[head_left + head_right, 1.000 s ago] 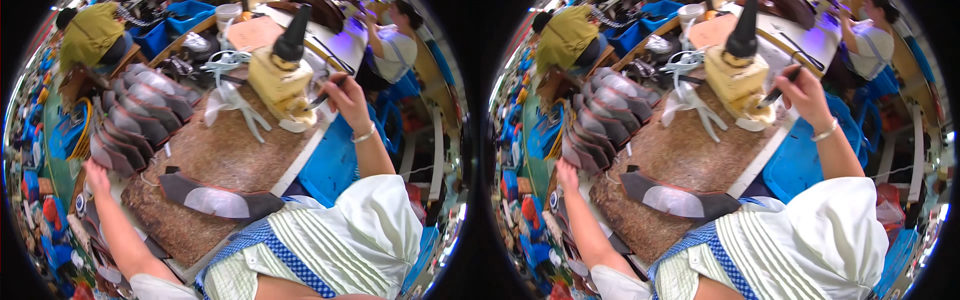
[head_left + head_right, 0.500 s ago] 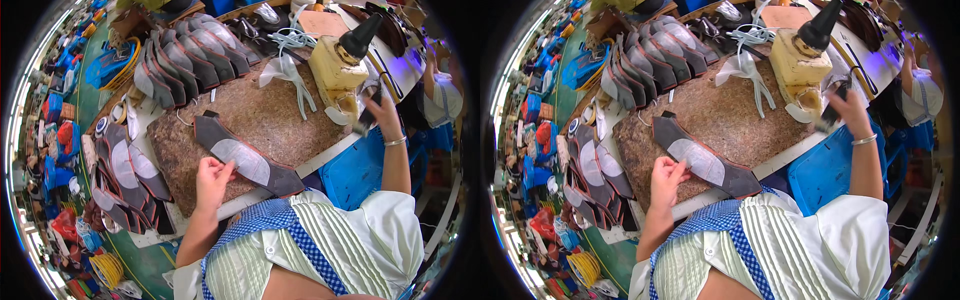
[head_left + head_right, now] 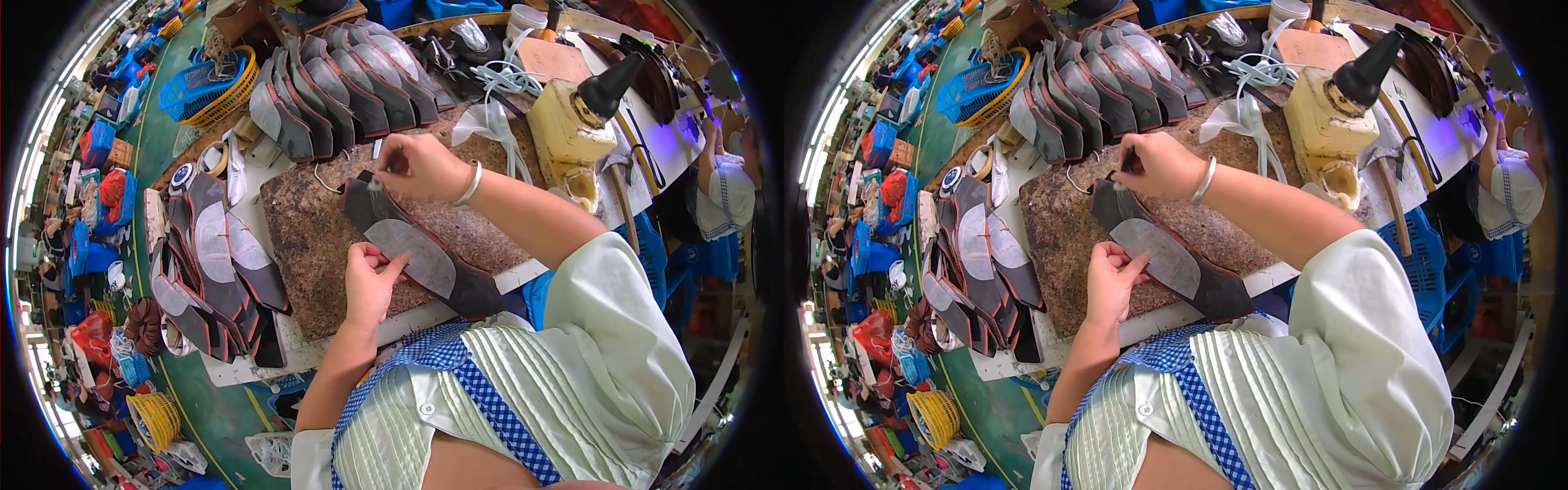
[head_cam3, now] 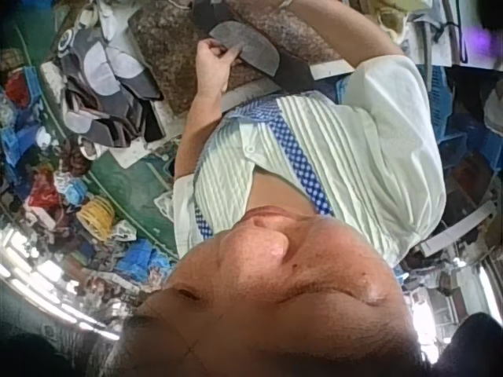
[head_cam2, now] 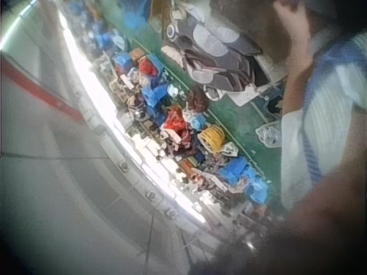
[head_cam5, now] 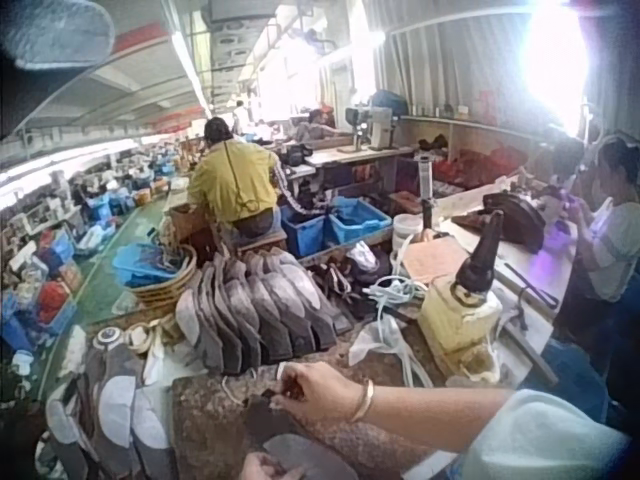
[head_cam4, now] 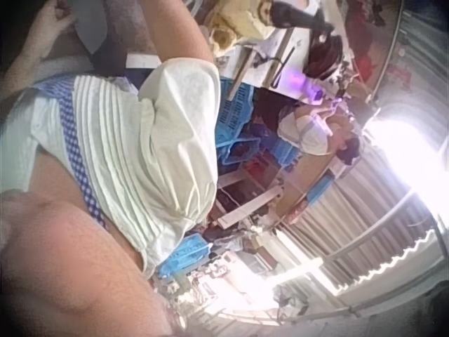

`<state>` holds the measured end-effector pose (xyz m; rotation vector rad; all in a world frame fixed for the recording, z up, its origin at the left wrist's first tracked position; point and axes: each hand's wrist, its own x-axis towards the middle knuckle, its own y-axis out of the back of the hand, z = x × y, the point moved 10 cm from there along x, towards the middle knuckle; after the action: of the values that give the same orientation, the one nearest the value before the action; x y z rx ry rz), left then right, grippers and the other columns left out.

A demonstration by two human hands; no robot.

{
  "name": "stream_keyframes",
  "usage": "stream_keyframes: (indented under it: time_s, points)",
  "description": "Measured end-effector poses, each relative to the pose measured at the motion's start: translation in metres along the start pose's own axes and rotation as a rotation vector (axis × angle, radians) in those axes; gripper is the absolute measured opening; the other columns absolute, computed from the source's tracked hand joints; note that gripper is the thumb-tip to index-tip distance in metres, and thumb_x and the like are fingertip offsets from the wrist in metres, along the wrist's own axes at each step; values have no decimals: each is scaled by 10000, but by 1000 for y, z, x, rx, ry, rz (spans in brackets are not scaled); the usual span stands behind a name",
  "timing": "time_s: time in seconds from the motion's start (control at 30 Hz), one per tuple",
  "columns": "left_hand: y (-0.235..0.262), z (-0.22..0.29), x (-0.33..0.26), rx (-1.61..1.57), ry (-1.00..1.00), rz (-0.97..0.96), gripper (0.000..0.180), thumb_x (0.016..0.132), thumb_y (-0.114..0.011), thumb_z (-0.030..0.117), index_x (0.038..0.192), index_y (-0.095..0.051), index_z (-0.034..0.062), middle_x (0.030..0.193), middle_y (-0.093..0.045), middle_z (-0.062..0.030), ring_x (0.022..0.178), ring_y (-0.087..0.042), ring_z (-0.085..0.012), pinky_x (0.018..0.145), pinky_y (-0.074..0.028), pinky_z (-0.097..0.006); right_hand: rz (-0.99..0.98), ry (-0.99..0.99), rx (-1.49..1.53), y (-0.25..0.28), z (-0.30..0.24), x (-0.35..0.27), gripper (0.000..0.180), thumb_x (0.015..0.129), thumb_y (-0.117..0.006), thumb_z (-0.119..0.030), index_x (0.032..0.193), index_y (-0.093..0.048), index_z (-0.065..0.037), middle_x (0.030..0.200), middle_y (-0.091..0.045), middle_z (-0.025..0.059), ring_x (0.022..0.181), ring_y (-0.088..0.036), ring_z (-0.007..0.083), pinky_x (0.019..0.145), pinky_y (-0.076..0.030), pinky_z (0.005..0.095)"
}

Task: Apply glue to the edges and designated areas of shoe upper components using a brush.

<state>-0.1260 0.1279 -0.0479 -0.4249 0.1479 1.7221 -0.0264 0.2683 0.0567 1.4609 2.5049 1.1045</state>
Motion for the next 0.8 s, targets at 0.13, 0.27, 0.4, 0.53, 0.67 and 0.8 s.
stream_keyframes:
  time_s: [0.13, 0.27, 0.4, 0.53, 0.67, 0.8]
  points:
    - [3, -1, 1, -23, 7, 4, 352, 759, -674, -12, 940, -372, 6, 790, -548, -89, 658, -570, -130, 546, -512, -241, -562, -385, 71, -24, -5, -16, 267, 749, -674, -227, 743, -584, 25, 584, -614, 89, 533, -610, 131, 504, -486, 270]
    - [-2, 3, 0, -20, 14, -16, 350, 763, -668, -14, 944, -370, 10, 792, -550, -92, 661, -576, -129, 558, -513, -241, -153, -317, 194, -10, 12, 7, 273, 734, -668, -226, 728, -583, 34, 576, -612, 87, 523, -608, 114, 464, -477, 257]
    - [0, -2, -1, -72, 23, -6, 324, 778, -646, -30, 947, -374, 20, 801, -550, -90, 658, -575, -126, 570, -508, -242, -331, -398, 107, -4, 8, -37, 217, 697, -686, -185, 707, -589, 9, 560, -596, 76, 534, -600, 116, 480, -469, 259]
    - [-1, -1, 0, -93, -28, -27, 321, 782, -633, -57, 937, -372, 46, 819, -533, -62, 686, -560, -106, 619, -482, -218, -499, -233, 73, 7, -24, -102, 173, 667, -698, -127, 709, -578, -9, 582, -591, 59, 507, -566, 122, 499, -466, 255]
    - [8, 46, -33, -185, -376, 7, 367, 758, -644, -92, 926, -363, 74, 823, -481, -6, 738, -508, -59, 671, -434, -183, -111, -246, 498, 51, -23, -99, 117, 768, -653, -78, 800, -556, -21, 714, -594, 1, 644, -541, 38, 562, -445, 201]
    - [45, 56, -1, -95, -359, 123, 305, 791, -626, -52, 910, -375, 73, 808, -501, -22, 709, -533, -91, 628, -462, -209, 33, -80, 696, 60, -41, -76, 164, 788, -639, -39, 883, -508, -15, 910, -620, 78, 827, -580, 119, 746, -475, 273]
